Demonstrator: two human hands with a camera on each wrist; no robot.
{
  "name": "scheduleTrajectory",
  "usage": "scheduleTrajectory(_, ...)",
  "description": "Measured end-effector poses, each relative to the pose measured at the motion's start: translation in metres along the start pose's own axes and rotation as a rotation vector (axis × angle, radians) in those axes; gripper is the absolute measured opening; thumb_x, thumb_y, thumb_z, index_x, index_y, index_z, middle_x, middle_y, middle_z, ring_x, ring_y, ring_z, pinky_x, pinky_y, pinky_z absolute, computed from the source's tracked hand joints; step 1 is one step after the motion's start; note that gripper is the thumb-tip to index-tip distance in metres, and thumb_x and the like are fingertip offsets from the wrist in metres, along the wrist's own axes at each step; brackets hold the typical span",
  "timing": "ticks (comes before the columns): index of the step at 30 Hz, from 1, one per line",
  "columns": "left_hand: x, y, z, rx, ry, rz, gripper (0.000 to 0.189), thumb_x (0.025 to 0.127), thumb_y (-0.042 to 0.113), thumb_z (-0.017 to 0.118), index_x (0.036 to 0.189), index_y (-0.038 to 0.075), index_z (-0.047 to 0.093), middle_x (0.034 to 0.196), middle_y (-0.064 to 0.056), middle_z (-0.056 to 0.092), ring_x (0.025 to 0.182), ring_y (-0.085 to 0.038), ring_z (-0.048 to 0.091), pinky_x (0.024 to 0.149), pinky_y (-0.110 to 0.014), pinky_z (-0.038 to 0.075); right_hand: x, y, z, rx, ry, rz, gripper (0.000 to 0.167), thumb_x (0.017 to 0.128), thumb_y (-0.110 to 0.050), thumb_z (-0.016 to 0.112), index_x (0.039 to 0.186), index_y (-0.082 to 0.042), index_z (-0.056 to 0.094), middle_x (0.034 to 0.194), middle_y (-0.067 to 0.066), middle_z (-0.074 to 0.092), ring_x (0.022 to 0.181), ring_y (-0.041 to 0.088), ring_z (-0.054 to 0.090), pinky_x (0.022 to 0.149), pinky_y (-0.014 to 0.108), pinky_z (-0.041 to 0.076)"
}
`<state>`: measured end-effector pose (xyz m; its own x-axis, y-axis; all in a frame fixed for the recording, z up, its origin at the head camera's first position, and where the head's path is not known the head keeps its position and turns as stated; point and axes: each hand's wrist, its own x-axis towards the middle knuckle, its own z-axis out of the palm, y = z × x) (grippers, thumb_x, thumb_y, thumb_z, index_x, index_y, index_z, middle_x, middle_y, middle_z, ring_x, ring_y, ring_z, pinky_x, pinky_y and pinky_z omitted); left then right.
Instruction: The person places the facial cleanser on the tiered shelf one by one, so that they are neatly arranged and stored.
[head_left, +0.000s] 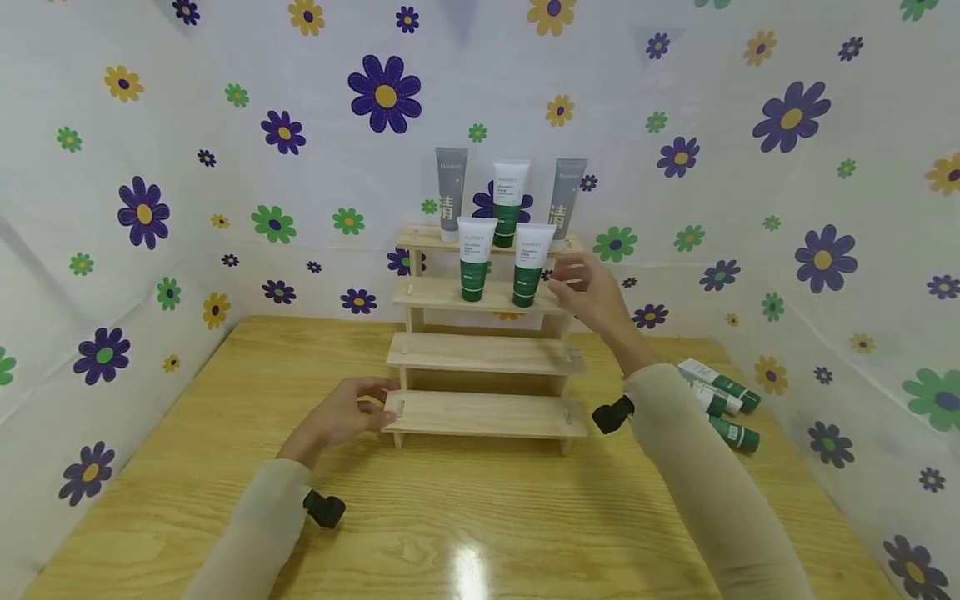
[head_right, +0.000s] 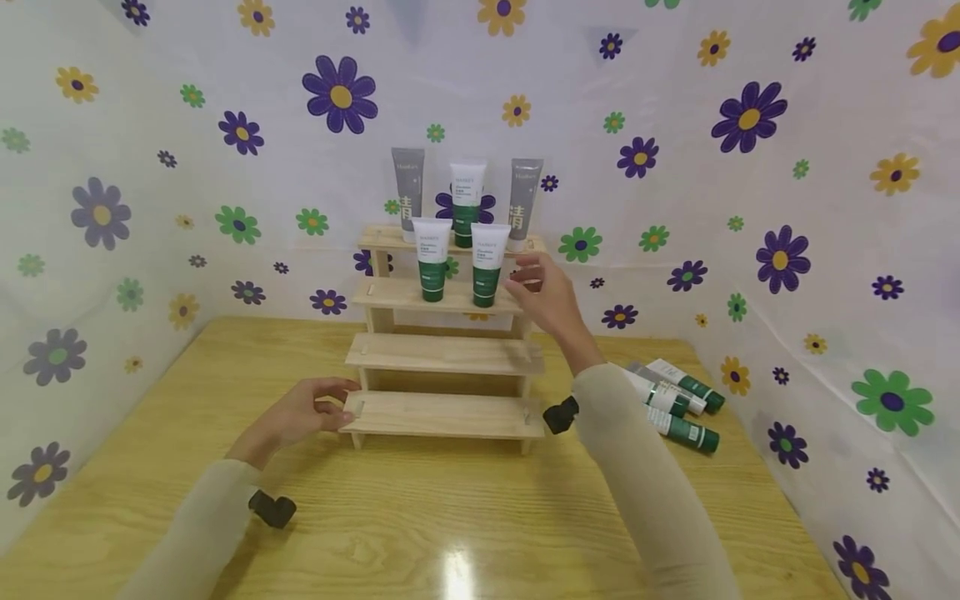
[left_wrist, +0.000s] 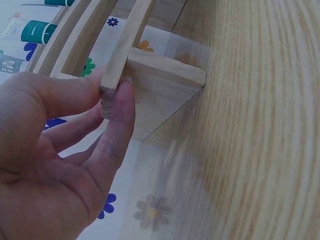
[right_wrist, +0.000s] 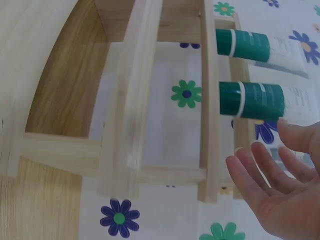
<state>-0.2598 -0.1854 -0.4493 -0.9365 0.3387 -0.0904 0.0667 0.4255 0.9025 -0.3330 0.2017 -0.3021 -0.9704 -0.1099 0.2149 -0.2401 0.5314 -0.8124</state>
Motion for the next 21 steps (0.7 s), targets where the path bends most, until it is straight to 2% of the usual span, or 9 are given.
scheduleTrajectory(7, -0.003, 0.001, 0.000, 0.009, -0.017, 0.033, 0.050, 0.097, 0.003, 0.069, 0.144, -0.005, 0.053, 0.129, -0.028, 0.056, 0.087, -0.017, 0.067, 0.079, -0.037, 0.062, -0.016, 0.010, -0.029, -0.117, -0.052, -0.023, 0.042, 0.104, -0.019, 0.062, 0.141, -0.001, 0.054, 0.140, 0.025, 0.061, 0.123, 0.044, 0.065, 0.102, 0.055, 0.055)
scheduleTrajectory(9, -0.003, 0.002, 0.000, 0.008, -0.012, 0.026, 0.050, 0.097, 0.003, 0.069, 0.143, -0.004, 0.053, 0.129, -0.027, 0.056, 0.086, -0.017, 0.067, 0.079, -0.036, 0.062, -0.021, 0.015, -0.037, -0.142, -0.073, -0.035, 0.040, 0.104, -0.017, 0.061, 0.139, 0.001, 0.054, 0.138, 0.027, 0.062, 0.120, 0.045, 0.066, 0.100, 0.055, 0.056)
scheduleTrajectory(21, -0.002, -0.001, 0.001, 0.016, 0.006, 0.017, 0.050, 0.096, 0.003, 0.071, 0.143, -0.002, 0.055, 0.128, -0.025, 0.057, 0.087, -0.015, 0.068, 0.077, -0.033, 0.063, -0.047, 0.059, -0.080, -0.328, -0.175, -0.011, 0.041, 0.105, -0.018, 0.059, 0.138, 0.007, 0.054, 0.134, 0.034, 0.061, 0.117, 0.047, 0.066, 0.095, 0.052, 0.060)
